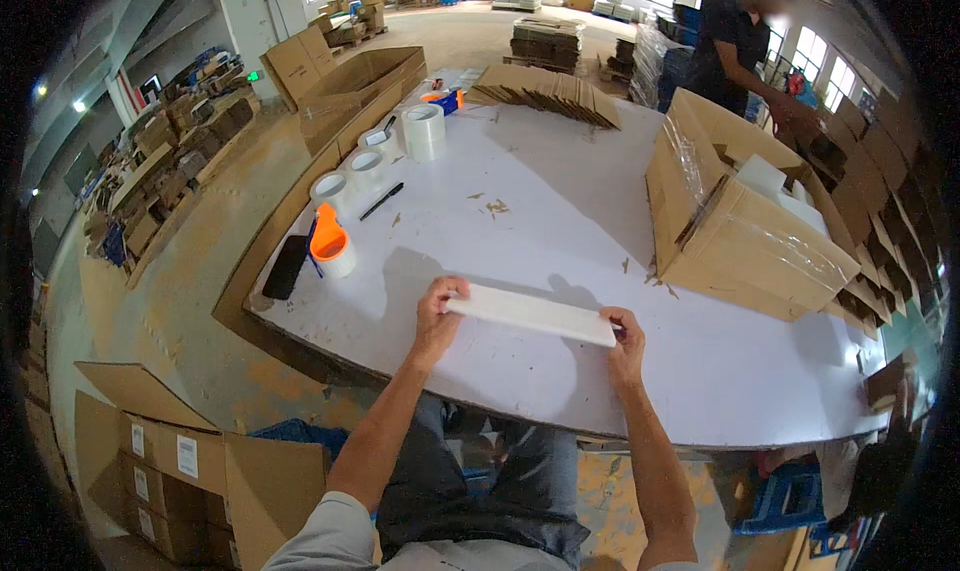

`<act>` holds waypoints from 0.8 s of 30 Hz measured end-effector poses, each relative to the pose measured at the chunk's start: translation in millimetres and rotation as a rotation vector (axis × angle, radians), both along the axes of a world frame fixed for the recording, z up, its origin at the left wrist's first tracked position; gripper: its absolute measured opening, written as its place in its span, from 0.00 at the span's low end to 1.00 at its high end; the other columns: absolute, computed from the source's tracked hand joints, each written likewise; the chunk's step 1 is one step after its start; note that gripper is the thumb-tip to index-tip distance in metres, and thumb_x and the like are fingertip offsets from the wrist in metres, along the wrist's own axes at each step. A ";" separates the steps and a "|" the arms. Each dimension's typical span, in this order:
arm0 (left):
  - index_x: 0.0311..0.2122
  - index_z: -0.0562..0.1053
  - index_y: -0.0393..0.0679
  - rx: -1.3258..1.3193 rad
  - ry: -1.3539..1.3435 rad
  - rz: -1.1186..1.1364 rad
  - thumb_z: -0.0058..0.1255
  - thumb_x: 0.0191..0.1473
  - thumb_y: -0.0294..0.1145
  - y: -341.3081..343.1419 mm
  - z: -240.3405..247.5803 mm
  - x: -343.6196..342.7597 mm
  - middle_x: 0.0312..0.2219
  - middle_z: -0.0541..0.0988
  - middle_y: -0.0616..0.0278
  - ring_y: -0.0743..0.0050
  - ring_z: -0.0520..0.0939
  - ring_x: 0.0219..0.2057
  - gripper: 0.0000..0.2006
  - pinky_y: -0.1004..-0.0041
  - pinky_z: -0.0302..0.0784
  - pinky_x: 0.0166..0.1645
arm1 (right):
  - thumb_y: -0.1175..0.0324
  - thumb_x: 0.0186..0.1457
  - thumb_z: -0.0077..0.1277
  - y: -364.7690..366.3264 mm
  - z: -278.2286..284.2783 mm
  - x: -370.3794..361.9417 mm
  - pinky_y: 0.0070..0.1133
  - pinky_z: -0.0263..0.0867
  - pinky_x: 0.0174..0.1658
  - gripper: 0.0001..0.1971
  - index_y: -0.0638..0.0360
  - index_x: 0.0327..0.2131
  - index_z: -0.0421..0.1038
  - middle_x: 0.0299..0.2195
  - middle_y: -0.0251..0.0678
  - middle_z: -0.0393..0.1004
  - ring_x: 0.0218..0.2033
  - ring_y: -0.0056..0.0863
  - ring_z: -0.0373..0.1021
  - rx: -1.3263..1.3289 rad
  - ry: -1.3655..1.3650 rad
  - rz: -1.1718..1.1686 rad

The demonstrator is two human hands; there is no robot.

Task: The person packs items into small cardboard boxes by placing foam padding inside and folding the flaps closed, then places the packed boxes into a larger cardboard shipping box.

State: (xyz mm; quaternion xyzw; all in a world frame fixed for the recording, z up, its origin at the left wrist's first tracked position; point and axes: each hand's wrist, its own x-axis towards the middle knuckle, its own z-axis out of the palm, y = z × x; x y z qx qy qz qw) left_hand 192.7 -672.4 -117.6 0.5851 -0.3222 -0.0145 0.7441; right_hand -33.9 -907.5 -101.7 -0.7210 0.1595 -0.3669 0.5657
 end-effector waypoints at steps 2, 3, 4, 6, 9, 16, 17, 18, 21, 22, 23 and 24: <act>0.39 0.77 0.39 0.091 -0.111 0.113 0.54 0.50 0.18 -0.2 5.1 -2.4 0.34 0.76 0.66 0.78 0.75 0.31 0.10 0.74 0.72 0.38 | 0.70 0.57 0.56 2.9 3.1 2.5 0.18 0.66 0.39 0.12 0.60 0.45 0.73 0.33 0.29 0.75 0.34 0.16 0.69 0.015 0.008 -0.042; 0.38 0.78 0.39 0.183 -0.224 0.233 0.54 0.50 0.17 1.3 8.8 -4.0 0.34 0.75 0.66 0.79 0.74 0.30 0.10 0.75 0.71 0.37 | 0.70 0.58 0.57 4.5 5.0 3.6 0.18 0.67 0.36 0.11 0.60 0.44 0.73 0.31 0.29 0.75 0.33 0.16 0.69 0.030 0.013 -0.078; 0.38 0.78 0.39 0.185 -0.223 0.232 0.54 0.50 0.17 3.0 11.9 -6.1 0.34 0.75 0.66 0.79 0.74 0.30 0.10 0.75 0.71 0.37 | 0.70 0.58 0.57 5.8 7.5 2.7 0.18 0.67 0.36 0.11 0.60 0.44 0.73 0.31 0.29 0.75 0.33 0.16 0.69 0.032 0.014 -0.079; 0.38 0.79 0.40 0.110 0.125 0.009 0.53 0.51 0.18 4.3 15.4 -9.1 0.31 0.76 0.67 0.82 0.71 0.29 0.10 0.77 0.67 0.34 | 0.69 0.60 0.51 7.1 13.3 -0.5 0.19 0.67 0.33 0.11 0.61 0.45 0.74 0.32 0.32 0.76 0.32 0.18 0.69 0.217 0.083 -0.049; 0.40 0.79 0.38 0.094 0.299 -0.134 0.52 0.53 0.21 8.7 14.2 -5.3 0.29 0.77 0.68 0.84 0.71 0.29 0.10 0.79 0.66 0.34 | 0.68 0.63 0.44 -6.1 3.8 -3.4 0.18 0.66 0.36 0.14 0.63 0.47 0.73 0.32 0.33 0.76 0.33 0.18 0.69 0.303 0.053 -0.033; 0.45 0.78 0.38 0.111 0.267 -0.129 0.51 0.59 0.27 7.1 33.3 -15.5 0.33 0.79 0.66 0.83 0.76 0.35 0.11 0.79 0.71 0.42 | 0.70 0.61 0.48 -3.3 12.7 -6.8 0.16 0.60 0.38 0.15 0.62 0.50 0.73 0.30 0.26 0.71 0.32 0.14 0.63 0.371 0.036 -0.093; 0.46 0.77 0.36 0.102 0.274 -0.139 0.52 0.59 0.28 6.3 40.2 -20.3 0.34 0.79 0.65 0.82 0.76 0.36 0.12 0.79 0.72 0.42 | 0.70 0.61 0.48 -2.4 13.5 -7.8 0.16 0.60 0.38 0.15 0.62 0.50 0.73 0.30 0.26 0.71 0.32 0.14 0.63 0.371 0.037 -0.098; 0.47 0.77 0.35 0.094 0.279 -0.142 0.54 0.58 0.28 8.4 43.6 -21.8 0.35 0.80 0.63 0.82 0.77 0.37 0.13 0.78 0.72 0.43 | 0.71 0.61 0.49 3.3 17.3 -5.8 0.15 0.60 0.38 0.15 0.63 0.51 0.72 0.30 0.24 0.70 0.31 0.13 0.63 0.324 0.033 -0.102; 0.47 0.76 0.34 0.122 0.307 -0.222 0.56 0.57 0.29 10.2 39.5 -17.7 0.37 0.80 0.62 0.83 0.78 0.39 0.14 0.78 0.73 0.44 | 0.73 0.61 0.51 3.3 15.0 -5.2 0.13 0.61 0.38 0.16 0.62 0.52 0.71 0.31 0.23 0.70 0.32 0.12 0.63 0.262 0.044 -0.083; 0.47 0.76 0.34 0.121 0.308 -0.224 0.56 0.57 0.29 10.8 38.8 -16.9 0.37 0.80 0.62 0.83 0.78 0.39 0.14 0.78 0.73 0.44 | 0.73 0.61 0.52 1.3 13.2 -5.9 0.13 0.61 0.38 0.16 0.62 0.52 0.71 0.31 0.23 0.71 0.32 0.12 0.64 0.247 0.060 -0.060; 0.47 0.76 0.34 0.211 0.292 -0.246 0.56 0.57 0.30 11.9 38.0 -15.9 0.38 0.80 0.62 0.83 0.78 0.39 0.14 0.78 0.73 0.43 | 0.73 0.61 0.52 -0.2 11.2 -6.5 0.13 0.61 0.38 0.16 0.62 0.52 0.71 0.31 0.23 0.71 0.32 0.12 0.64 0.246 0.060 -0.063; 0.47 0.76 0.34 0.303 0.276 -0.266 0.56 0.58 0.30 13.1 36.7 -15.1 0.39 0.80 0.62 0.83 0.78 0.39 0.14 0.78 0.73 0.43 | 0.72 0.61 0.53 -0.4 10.6 -5.5 0.13 0.60 0.36 0.15 0.63 0.51 0.71 0.30 0.23 0.71 0.31 0.11 0.63 0.223 0.059 -0.052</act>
